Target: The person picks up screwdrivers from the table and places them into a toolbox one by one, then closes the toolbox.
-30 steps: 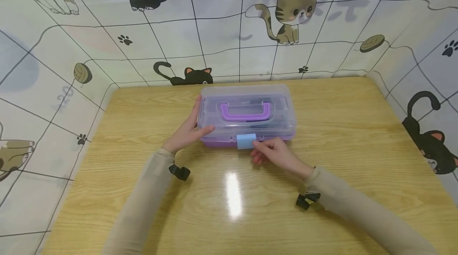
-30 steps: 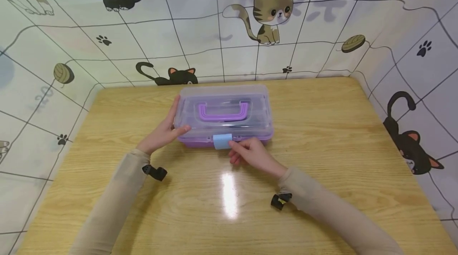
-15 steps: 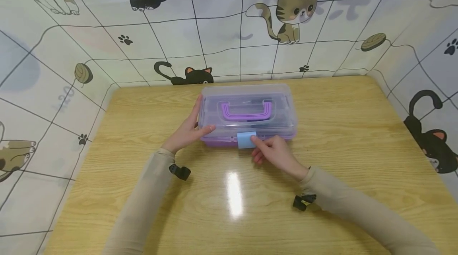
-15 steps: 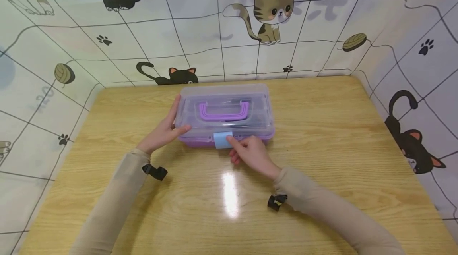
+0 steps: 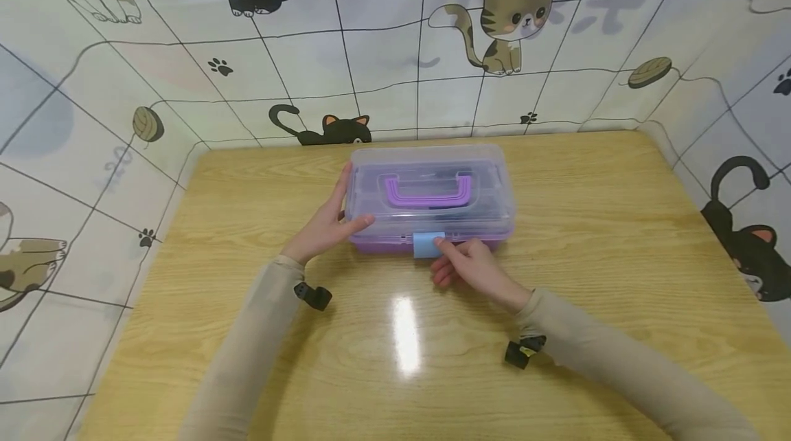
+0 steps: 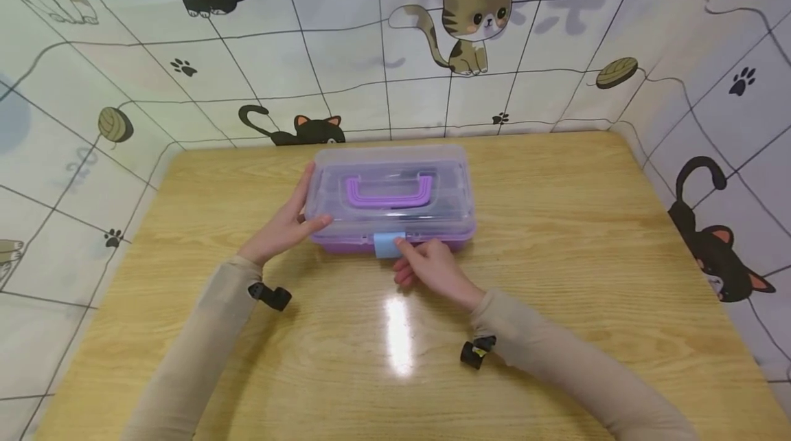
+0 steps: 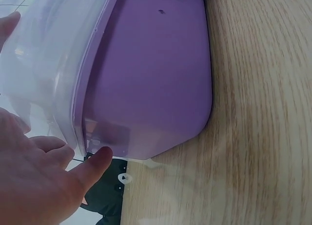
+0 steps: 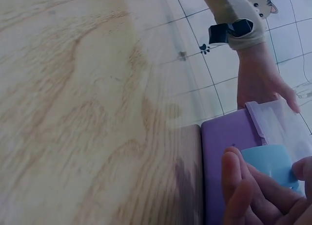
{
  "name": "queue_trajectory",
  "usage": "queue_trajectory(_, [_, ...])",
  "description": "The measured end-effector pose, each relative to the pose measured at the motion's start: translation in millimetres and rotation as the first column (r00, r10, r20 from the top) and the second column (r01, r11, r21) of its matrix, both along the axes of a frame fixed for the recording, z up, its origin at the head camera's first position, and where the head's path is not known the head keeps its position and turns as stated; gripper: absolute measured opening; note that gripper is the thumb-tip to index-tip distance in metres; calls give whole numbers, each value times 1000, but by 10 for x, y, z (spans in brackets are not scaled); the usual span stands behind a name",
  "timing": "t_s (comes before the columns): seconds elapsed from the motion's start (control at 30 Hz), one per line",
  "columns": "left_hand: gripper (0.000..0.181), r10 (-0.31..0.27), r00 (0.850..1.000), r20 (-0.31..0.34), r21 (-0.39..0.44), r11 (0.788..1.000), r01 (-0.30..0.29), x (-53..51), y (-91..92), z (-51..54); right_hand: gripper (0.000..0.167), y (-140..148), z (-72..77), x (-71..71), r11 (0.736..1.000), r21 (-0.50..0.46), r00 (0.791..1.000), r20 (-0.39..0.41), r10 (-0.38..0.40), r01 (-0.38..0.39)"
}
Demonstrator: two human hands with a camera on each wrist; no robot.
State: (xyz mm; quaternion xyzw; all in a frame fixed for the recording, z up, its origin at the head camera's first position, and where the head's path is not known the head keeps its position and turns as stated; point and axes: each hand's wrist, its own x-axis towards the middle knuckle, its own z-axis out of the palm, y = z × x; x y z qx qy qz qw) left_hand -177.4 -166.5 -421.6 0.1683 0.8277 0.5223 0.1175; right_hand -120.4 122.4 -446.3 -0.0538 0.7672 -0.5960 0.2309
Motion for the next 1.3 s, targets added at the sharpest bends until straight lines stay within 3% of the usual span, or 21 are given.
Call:
queue_trajectory(0.23, [99,20,1000,-13,4,1000,-20,14,2,-23,57,22,-7,-36,1000,-21,998,58,18,-16])
queue_trajectory(0.43, [97,9,1000,-28,2,1000,-9,23,38,-19,52,14,-14,-14,987,-154,990,137,-30,51])
queue_trajectory(0.77, [95,22,1000,-18,13,1000,-22,49,26,2,54,-86,-38,-7,971,-159,971,190,-146,177])
queue_trajectory(0.97, [94,20,1000,-9,32,999,-20,59,21,4,52,-124,-33,-9,952,-204,954,239,-178,229])
queue_trajectory(1.2, [90,-7,1000,27,34,999,6,207,93,335,51,-185,-4,-13,903,-270,899,379,-218,333])
queue_trajectory(1.3, [89,-14,1000,13,38,999,14,200,105,337,50,-171,-9,-17,888,-295,894,387,-225,351])
